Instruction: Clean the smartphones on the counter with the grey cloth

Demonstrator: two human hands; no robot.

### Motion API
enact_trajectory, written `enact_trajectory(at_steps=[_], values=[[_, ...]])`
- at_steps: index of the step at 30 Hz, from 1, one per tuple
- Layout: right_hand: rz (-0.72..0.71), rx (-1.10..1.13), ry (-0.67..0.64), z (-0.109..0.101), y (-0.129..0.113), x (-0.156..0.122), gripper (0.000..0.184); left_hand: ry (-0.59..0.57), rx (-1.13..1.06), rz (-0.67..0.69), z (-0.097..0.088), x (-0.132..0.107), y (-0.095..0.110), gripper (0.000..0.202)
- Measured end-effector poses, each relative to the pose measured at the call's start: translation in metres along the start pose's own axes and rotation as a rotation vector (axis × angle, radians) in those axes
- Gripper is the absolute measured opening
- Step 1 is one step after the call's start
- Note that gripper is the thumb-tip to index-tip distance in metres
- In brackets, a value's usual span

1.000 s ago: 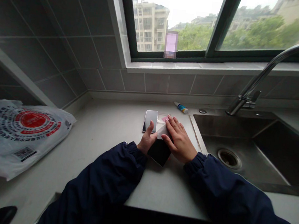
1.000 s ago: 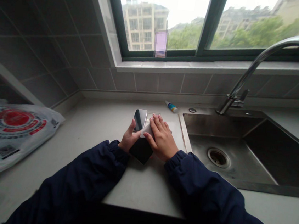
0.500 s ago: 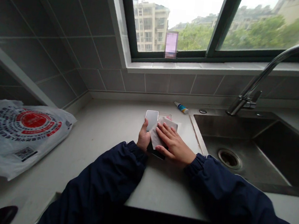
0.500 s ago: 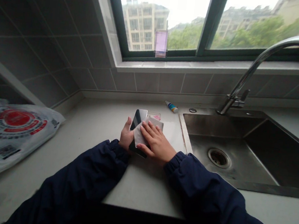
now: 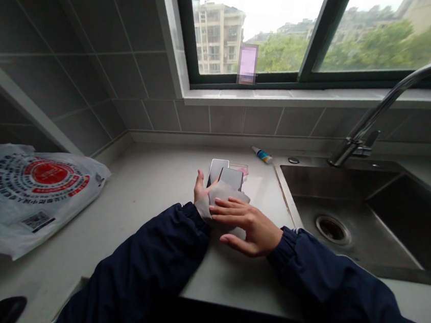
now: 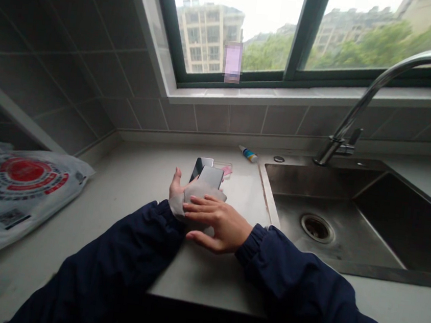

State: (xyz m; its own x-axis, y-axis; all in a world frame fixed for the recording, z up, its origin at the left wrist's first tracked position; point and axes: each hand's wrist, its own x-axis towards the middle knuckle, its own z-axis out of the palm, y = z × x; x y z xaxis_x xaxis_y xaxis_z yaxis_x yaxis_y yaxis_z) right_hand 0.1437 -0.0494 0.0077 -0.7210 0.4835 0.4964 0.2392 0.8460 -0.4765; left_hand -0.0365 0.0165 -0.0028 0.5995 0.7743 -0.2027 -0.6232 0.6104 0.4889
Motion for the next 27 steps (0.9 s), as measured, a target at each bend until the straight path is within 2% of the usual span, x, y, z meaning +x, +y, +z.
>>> enact_trajectory(at_steps=[4,7,12,16,22,24,27], values=[[0.003,0.010,0.018,0.002,0.000,0.000,0.056,-0.019,0.028,-0.005,-0.004,0.001,0.000,0.119],[0.003,-0.009,0.027,0.004,0.003,-0.001,0.057,-0.023,0.035,-0.032,-0.006,0.003,0.000,0.127],[0.027,-0.052,0.052,0.005,0.011,0.000,0.056,0.045,0.038,-0.113,-0.001,0.001,-0.001,0.131],[0.091,-0.119,0.078,0.003,0.015,0.000,0.049,0.025,0.007,-0.094,0.008,-0.001,-0.007,0.125],[0.192,-0.197,0.131,0.003,0.022,-0.001,0.051,0.061,-0.102,0.117,0.021,0.004,-0.016,0.096],[0.222,-0.224,0.152,0.004,0.025,-0.002,0.052,0.028,-0.107,0.118,0.025,0.003,-0.018,0.094],[0.274,-0.272,0.175,0.003,0.029,-0.003,0.056,-0.035,-0.093,0.031,0.031,-0.002,-0.018,0.095]])
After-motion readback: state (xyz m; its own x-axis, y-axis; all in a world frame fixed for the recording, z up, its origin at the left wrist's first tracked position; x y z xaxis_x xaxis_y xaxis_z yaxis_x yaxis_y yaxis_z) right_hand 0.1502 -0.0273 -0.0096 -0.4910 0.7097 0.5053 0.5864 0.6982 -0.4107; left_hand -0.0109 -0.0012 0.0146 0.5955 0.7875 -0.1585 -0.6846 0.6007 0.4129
